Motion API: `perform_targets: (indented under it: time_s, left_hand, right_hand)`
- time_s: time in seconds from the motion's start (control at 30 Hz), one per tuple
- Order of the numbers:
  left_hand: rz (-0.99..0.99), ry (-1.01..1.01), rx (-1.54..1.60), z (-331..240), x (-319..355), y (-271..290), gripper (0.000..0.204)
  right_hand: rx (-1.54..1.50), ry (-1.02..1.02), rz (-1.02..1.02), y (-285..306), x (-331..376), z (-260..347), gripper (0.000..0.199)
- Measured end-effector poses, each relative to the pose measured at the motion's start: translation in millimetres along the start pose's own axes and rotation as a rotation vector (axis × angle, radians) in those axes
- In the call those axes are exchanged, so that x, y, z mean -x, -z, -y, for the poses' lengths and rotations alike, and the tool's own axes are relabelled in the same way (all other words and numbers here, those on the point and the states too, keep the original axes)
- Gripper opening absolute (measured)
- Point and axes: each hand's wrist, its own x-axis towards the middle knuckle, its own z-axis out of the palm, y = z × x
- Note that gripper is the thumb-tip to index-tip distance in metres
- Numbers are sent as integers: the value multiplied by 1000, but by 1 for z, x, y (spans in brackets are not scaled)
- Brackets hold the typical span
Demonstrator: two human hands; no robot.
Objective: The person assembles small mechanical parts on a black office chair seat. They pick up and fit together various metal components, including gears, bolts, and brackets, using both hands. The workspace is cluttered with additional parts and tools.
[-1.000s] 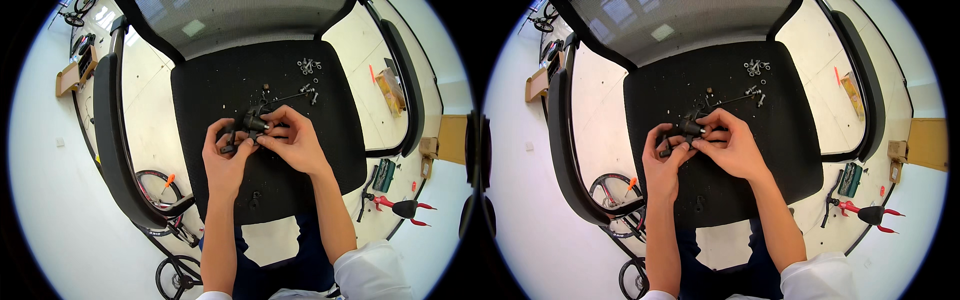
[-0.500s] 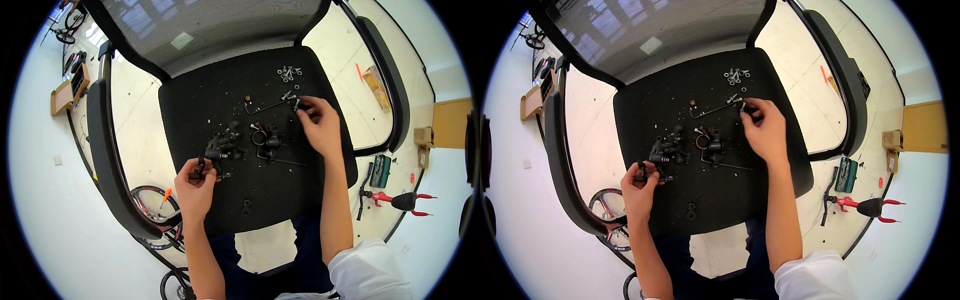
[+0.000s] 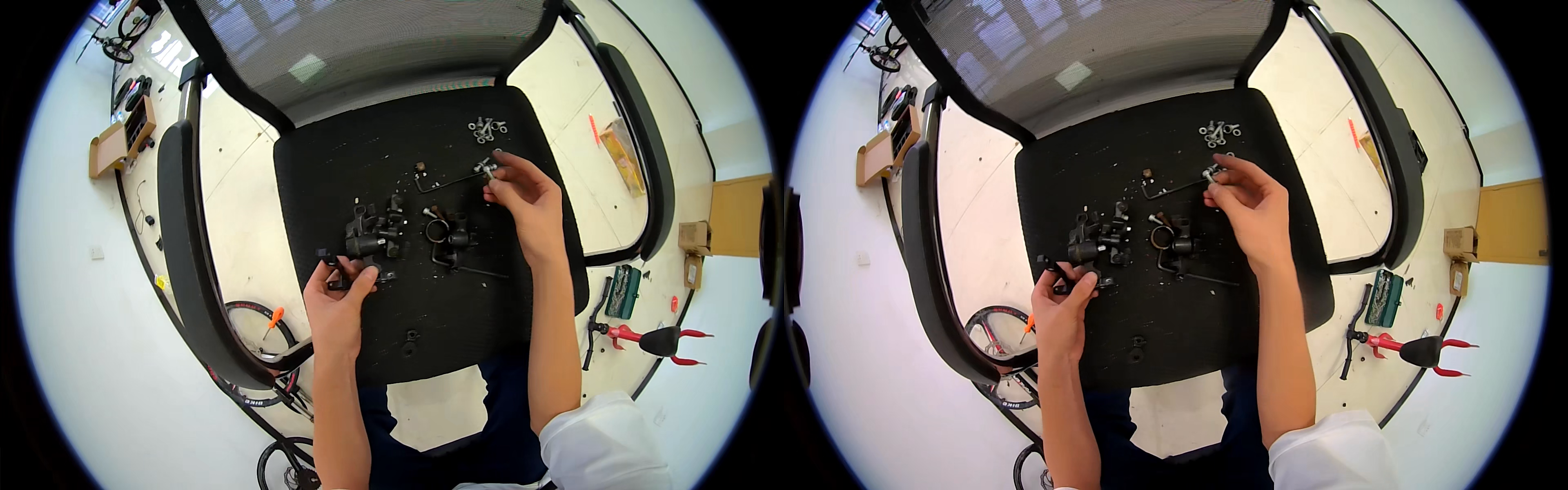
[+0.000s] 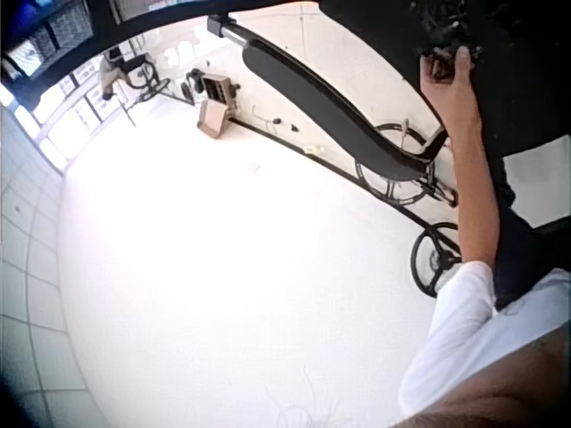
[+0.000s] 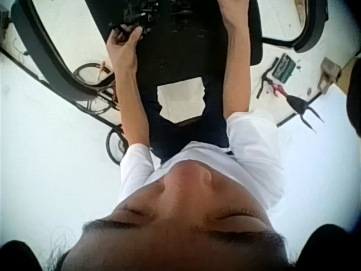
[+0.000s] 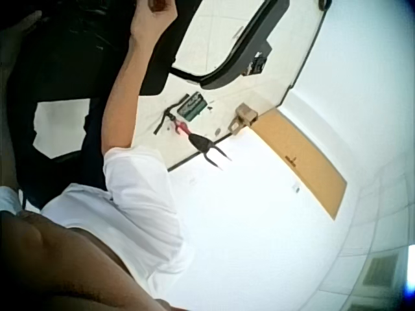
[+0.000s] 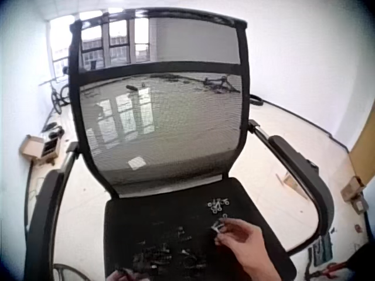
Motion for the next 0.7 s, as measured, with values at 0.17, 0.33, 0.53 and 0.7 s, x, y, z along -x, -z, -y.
perform_targets:
  time_s: [0.17,0.33,0.53,0.7]
  left_hand:
    - [57,-37,-89,4,1,-11,16]
    - [59,-63,-61,8,0,-15,15]
    - [50,-124,-80,7,1,-21,13]
    - [45,-154,-71,9,2,-25,11]
  right_hand:
    - [-191,-176,282,-20,18,10,34]
    - [-130,-157,302,-38,27,6,28]
    - [27,-59,361,-55,45,5,18]
    - [190,60,374,-58,51,-1,18]
